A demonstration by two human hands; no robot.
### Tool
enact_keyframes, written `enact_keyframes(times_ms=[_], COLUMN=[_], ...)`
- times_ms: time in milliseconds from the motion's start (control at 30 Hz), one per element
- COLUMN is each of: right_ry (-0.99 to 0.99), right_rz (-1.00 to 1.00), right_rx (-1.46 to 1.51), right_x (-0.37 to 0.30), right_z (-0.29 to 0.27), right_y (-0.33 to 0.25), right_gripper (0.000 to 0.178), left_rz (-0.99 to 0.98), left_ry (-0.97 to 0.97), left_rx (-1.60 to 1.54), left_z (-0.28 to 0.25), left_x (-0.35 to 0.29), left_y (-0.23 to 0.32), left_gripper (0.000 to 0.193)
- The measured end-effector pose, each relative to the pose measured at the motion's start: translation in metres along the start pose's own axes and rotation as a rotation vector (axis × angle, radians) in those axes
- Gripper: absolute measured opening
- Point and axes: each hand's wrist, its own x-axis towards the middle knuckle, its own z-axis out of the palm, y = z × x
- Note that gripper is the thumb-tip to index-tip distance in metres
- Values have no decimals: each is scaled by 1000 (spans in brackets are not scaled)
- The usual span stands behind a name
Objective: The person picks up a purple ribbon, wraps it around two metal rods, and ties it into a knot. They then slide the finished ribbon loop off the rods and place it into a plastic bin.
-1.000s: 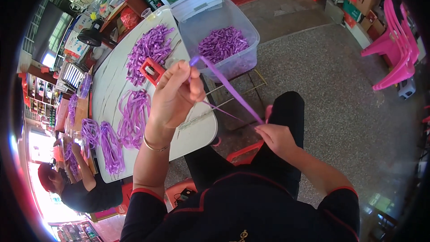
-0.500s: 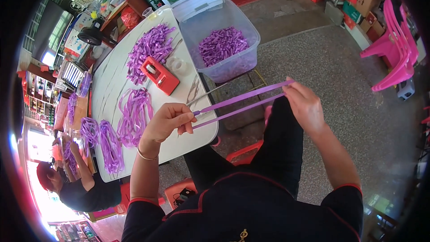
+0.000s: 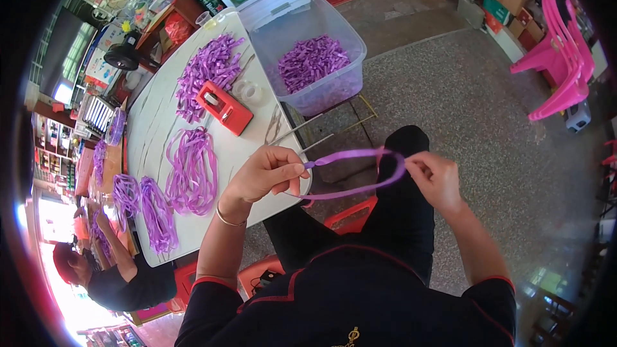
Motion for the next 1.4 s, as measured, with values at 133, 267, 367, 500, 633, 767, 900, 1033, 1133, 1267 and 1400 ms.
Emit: enact_keyframes(times_ms=[133,267,367,500,633,767,900,1033,1133,1267,1400], right_ry=[-142,-372,-571,-542,-707,-795,-1054,-1091,-1013,-667,-356], right_rz=[-20,-91,-128,-368,-330,-176,295,468,396,323,261], right_rx=[407,534,522,396,267,538,997,1143,959,685,613], right_x=[20,46,59,70,74,70,56,44,46,59,83], right_z=[7,14,16,19,14,16,22,29,28,39,75], right_y=[-42,-72,-78,-76,-83,-85,-78,-68,-54,-39,-17], right_gripper=[23,24,23,17,11,23,20,17,19,20,19], left_rz=[-28,-50,-63,-77,-75,33,465,379,279,445,343], left_ry=[-99,-171,-210,-264,-236,-206,-205,-236,-232,323,579], left_rx=[29,65,104,136,127,158,386,417,447,489,371], left_z=[8,12,11,7,8,13,22,25,17,-20,-48], left_x=[9,14,15,13,8,1,-5,-5,2,16,33], left_y=[9,17,20,21,23,22,15,10,-2,-31,-54], left_gripper=[19,19,19,18,18,14,9,9,10,16,17])
